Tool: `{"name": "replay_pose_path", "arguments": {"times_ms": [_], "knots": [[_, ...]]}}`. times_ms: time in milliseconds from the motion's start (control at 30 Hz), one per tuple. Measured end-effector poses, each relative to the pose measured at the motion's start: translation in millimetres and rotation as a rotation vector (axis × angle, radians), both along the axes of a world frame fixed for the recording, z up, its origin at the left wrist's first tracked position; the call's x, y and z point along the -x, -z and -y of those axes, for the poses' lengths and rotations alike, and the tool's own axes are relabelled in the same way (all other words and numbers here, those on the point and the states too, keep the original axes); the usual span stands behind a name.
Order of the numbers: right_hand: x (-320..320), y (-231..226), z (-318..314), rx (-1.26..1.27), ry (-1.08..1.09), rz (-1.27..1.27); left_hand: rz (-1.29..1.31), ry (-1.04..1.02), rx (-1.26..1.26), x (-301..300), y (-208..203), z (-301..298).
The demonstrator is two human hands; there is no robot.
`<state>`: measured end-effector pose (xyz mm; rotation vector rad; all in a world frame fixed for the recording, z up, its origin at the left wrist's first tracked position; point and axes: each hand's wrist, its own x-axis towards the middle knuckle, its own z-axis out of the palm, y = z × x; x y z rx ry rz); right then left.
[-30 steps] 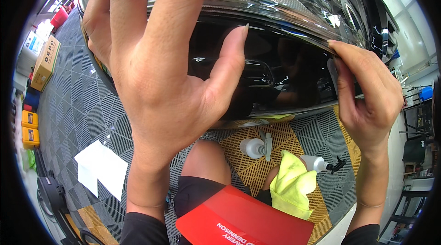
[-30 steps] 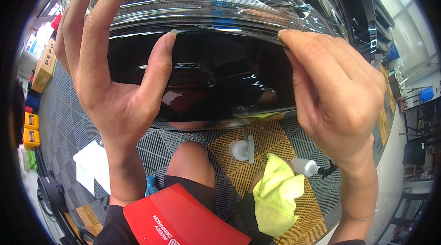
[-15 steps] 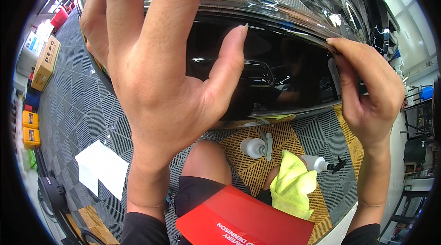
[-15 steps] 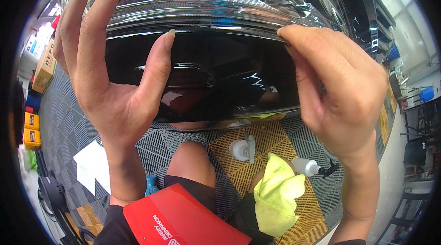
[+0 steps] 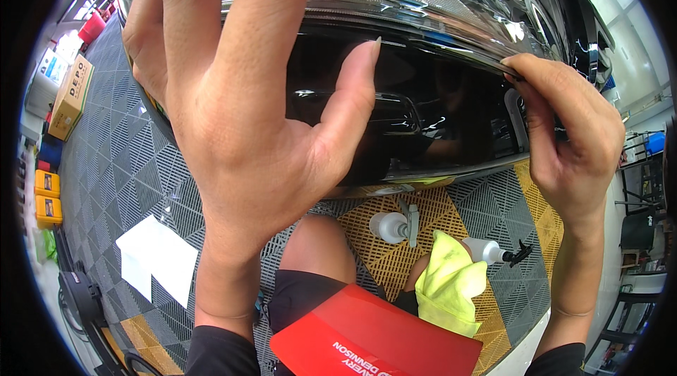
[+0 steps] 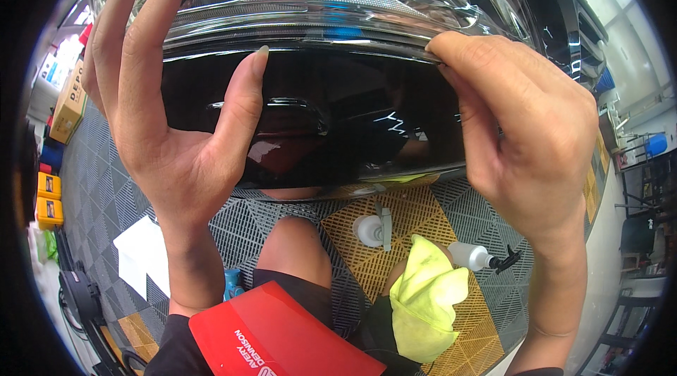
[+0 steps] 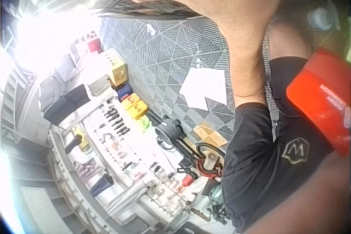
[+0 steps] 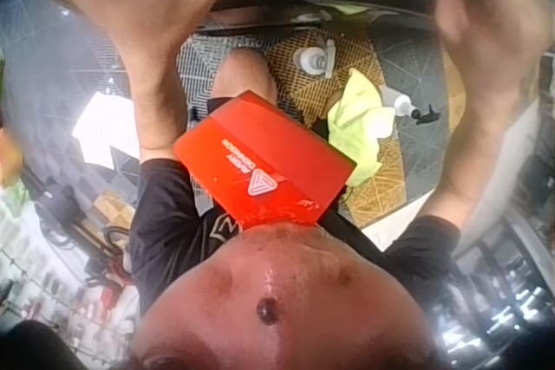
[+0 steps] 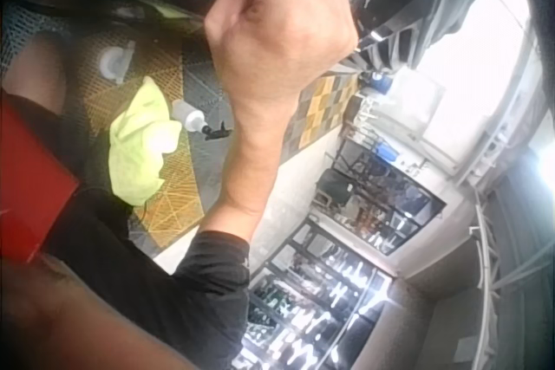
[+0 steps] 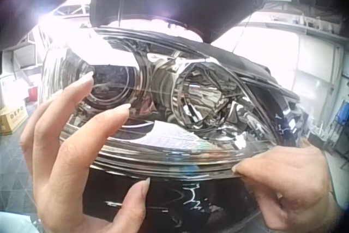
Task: The person applies a protective film to a car headlight. They use a heat gun to warm the surface, a squeegee to smooth the film, and a cloth to wipe the area.
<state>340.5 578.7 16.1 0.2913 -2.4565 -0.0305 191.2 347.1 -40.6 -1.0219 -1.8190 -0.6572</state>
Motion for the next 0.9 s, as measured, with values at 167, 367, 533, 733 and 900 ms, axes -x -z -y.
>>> {"name": "replay_pose_path", "arguments": {"times_ms": [167,367,533,733,900], "knots": [[-0.1,0.0,0.1,-0.018,-0.014,-0.002,0.002,0.000,-0.002,-1.0,-1.1,-0.2],[-0.1,0.6,1.4,-0.039,-0.009,-0.011,0.003,-0.002,-0.004,-1.5,-2.2,-0.9],[0.1,2.5,0.8,-0.035,-0.006,-0.015,0.003,-0.002,-0.009,-1.2,-3.0,-2.2],[0.7,3.3,0.5,-0.044,-0.015,-0.024,0.005,0.001,-0.015,-0.7,-5.0,-2.1],[-4.2,8.5,2.4,-0.012,-0.024,-0.046,0.007,0.003,-0.016,-1.6,-8.6,-0.4]]}}
